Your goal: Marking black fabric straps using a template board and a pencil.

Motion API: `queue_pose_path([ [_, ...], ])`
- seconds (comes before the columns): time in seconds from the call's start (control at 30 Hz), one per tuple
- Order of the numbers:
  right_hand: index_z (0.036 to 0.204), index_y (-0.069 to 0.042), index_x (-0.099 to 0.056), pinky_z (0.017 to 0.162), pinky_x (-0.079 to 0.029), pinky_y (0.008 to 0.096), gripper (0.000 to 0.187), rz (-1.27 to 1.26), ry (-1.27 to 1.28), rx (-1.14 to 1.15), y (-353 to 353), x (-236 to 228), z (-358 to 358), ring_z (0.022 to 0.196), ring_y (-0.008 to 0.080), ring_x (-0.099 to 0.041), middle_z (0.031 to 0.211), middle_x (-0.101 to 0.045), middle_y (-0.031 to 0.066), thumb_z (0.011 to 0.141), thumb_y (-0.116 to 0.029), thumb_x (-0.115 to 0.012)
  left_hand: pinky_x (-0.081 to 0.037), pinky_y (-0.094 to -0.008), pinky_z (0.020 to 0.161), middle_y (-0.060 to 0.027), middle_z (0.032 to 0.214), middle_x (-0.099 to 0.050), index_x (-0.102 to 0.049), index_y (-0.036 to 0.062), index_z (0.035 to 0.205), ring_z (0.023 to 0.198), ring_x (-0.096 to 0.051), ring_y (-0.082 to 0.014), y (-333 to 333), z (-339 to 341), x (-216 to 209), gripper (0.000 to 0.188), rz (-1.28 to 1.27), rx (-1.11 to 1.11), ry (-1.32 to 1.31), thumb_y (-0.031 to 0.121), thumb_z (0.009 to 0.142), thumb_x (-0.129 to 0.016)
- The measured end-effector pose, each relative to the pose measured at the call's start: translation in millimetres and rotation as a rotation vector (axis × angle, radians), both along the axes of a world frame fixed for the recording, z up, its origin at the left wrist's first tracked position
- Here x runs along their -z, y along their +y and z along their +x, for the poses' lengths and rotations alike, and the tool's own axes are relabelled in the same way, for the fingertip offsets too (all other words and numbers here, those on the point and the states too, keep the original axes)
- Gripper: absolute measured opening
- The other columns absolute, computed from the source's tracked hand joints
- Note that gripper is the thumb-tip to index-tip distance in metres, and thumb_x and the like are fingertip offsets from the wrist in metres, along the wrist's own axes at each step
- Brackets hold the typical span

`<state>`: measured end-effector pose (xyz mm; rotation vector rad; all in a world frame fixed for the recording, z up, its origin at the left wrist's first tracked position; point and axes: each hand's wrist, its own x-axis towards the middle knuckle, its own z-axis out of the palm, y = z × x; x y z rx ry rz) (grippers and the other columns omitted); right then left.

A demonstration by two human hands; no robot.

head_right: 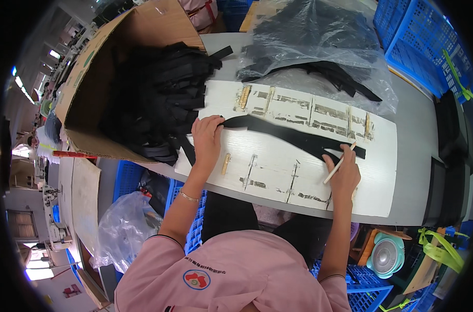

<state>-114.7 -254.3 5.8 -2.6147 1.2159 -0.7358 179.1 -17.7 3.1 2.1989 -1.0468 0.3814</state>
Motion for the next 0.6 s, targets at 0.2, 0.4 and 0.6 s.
queue_pose_path([
  [0.2,0.125,-0.009,-0.060,0.070,-0.052,0.0349,0.046,0.170,-0.283,0.038,-4,-2,5,0.079,0.0252,-0.067,0.096,-0.066,0.0097,0.088,-0.027,-0.081,-0.033,-0.0509,0.114,-0.0058,0.114,-0.067,-0.069,0.0101,0.110,0.112,-0.061,-0.0258,-4,-89,-8,0.022,0.041,0.268,0.063,0.005,0.089,-0.068],
  [0.4,0.124,-0.006,-0.064,0.081,-0.053,0.0378,0.037,0.134,-0.330,-0.074,80,-1,-19,0.095,0.0275,-0.068,0.103,-0.071,0.0116,0.089,-0.012,-0.076,-0.038,-0.0513,0.111,-0.0068,0.119,-0.064,-0.069,0.0053,0.118,0.114,-0.058,-0.0269,-28,-156,4,0.031,0.027,0.437,0.158,0.005,0.086,-0.070],
  [0.6,0.129,-0.001,-0.059,0.111,-0.038,0.0499,0.050,-0.027,-0.069,-0.246,113,10,-58,0.132,0.0322,-0.055,0.137,-0.065,0.0114,0.086,-0.018,-0.078,-0.030,-0.0547,0.117,-0.0096,0.138,-0.059,-0.064,0.0039,0.130,0.130,-0.052,-0.0286,-33,-182,11,0.042,0.122,0.508,0.103,0.004,0.088,-0.064],
])
